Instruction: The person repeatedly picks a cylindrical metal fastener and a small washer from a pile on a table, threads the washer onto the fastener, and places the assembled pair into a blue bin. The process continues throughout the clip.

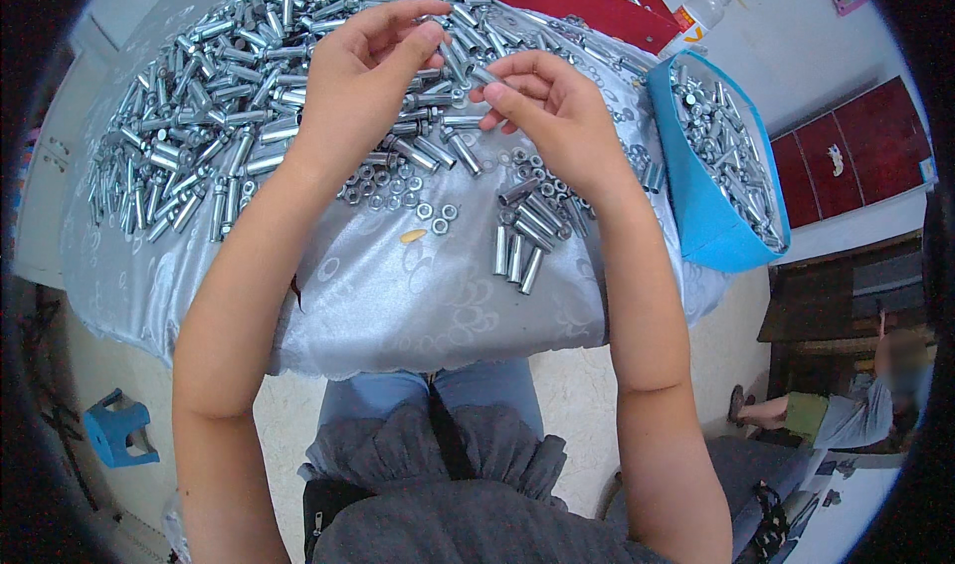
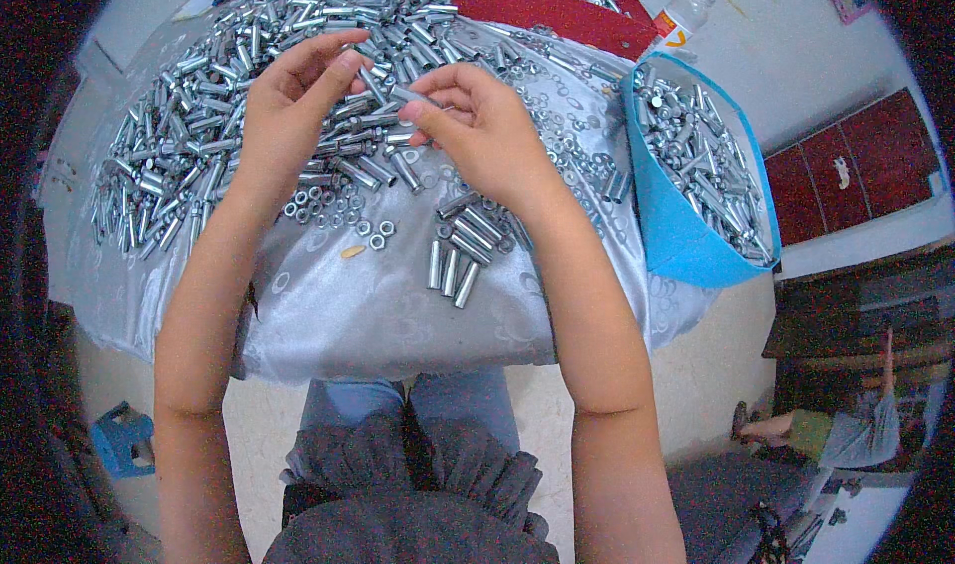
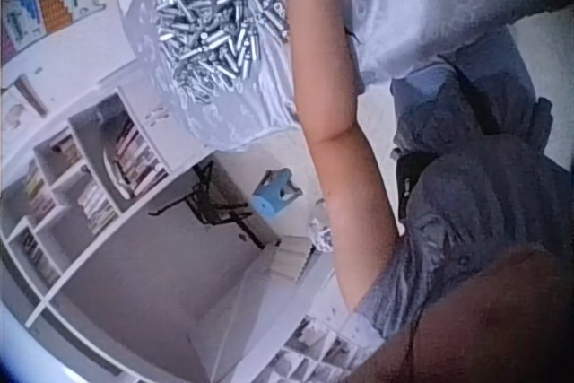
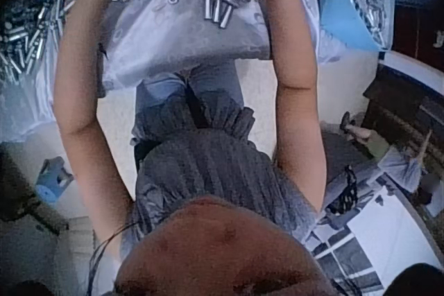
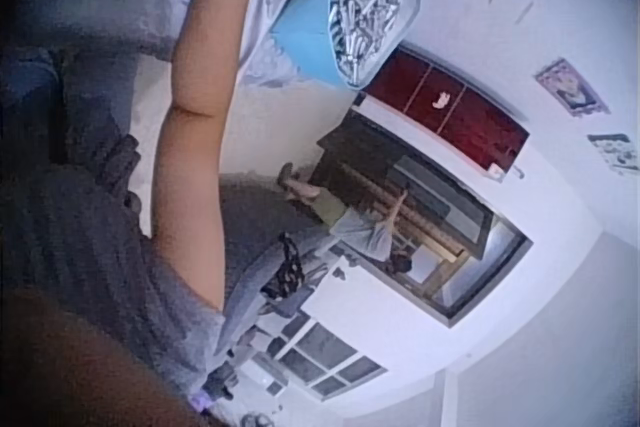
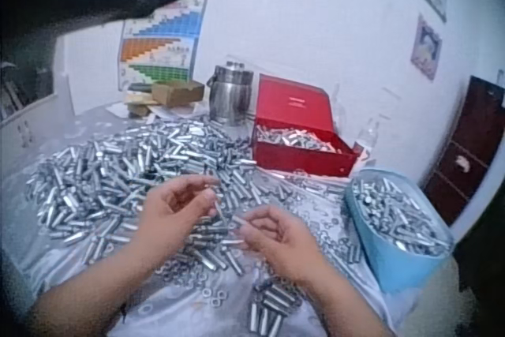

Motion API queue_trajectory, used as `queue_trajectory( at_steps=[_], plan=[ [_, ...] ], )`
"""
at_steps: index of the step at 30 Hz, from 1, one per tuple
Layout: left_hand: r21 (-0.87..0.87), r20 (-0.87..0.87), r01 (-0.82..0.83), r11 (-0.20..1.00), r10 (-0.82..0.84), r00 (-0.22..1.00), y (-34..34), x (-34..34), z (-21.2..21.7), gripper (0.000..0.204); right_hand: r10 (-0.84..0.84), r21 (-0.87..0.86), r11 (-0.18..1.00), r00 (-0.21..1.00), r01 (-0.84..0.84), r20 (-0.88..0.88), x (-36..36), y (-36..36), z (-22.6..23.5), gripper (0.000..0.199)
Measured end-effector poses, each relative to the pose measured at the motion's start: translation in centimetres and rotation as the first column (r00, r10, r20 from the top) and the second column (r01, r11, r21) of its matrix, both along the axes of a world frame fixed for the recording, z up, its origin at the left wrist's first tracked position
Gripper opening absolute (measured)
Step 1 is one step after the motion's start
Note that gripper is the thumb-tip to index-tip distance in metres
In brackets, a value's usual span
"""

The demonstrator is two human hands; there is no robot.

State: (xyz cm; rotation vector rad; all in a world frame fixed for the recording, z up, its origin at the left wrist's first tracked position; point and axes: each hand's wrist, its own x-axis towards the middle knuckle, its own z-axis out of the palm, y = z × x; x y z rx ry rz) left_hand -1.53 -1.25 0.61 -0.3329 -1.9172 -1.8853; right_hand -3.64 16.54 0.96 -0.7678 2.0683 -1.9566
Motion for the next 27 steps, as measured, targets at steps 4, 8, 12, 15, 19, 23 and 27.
queue_trajectory(
  at_steps=[4, 8, 12, 15, 19, 23, 27],
  plan=[
    [0.066, -0.015, -0.044, 0.997, 0.045, 0.999, -0.1, 0.1, 0.0, 0.022, 0.022, 0.102, 0.995, 0.999, -0.020, -0.025, 0.1, 0.0, 0.0, 0.021],
    [0.032, -0.025, -0.043, 0.999, 0.044, 0.999, 0.1, -0.1, -0.4, 0.021, 0.027, 0.073, 0.997, 1.000, -0.027, 0.005, 0.2, -0.2, -0.1, 0.021],
    [0.047, -0.003, -0.008, 0.999, 0.008, 1.000, 0.5, 0.2, -0.6, 0.023, 0.017, 0.051, 0.999, 1.000, -0.017, 0.005, 0.3, -0.2, 0.0, 0.021],
    [0.052, -0.052, 0.008, 0.999, -0.005, 0.999, 1.0, 0.1, -0.8, 0.027, -0.042, 0.052, 0.998, 0.998, 0.045, -0.042, 0.0, -0.2, -0.3, 0.021],
    [-0.159, -0.079, -0.020, 0.987, 0.007, 0.997, 1.0, 0.4, -1.2, 0.032, -0.073, 0.020, 0.997, 0.995, 0.074, -0.065, 0.0, -0.2, 0.1, 0.023],
    [-0.230, -0.139, 0.051, 0.972, -0.084, 0.987, 2.7, 1.3, -1.6, 0.034, -0.086, -0.017, 0.996, 0.992, 0.085, -0.090, 0.1, -0.1, 0.2, 0.023],
    [-0.207, 0.007, 0.052, 0.977, -0.052, 0.999, 1.7, 1.2, -1.0, 0.027, -0.074, -0.024, 0.997, 0.994, 0.073, -0.082, 0.1, 0.0, 0.4, 0.023]
  ],
)
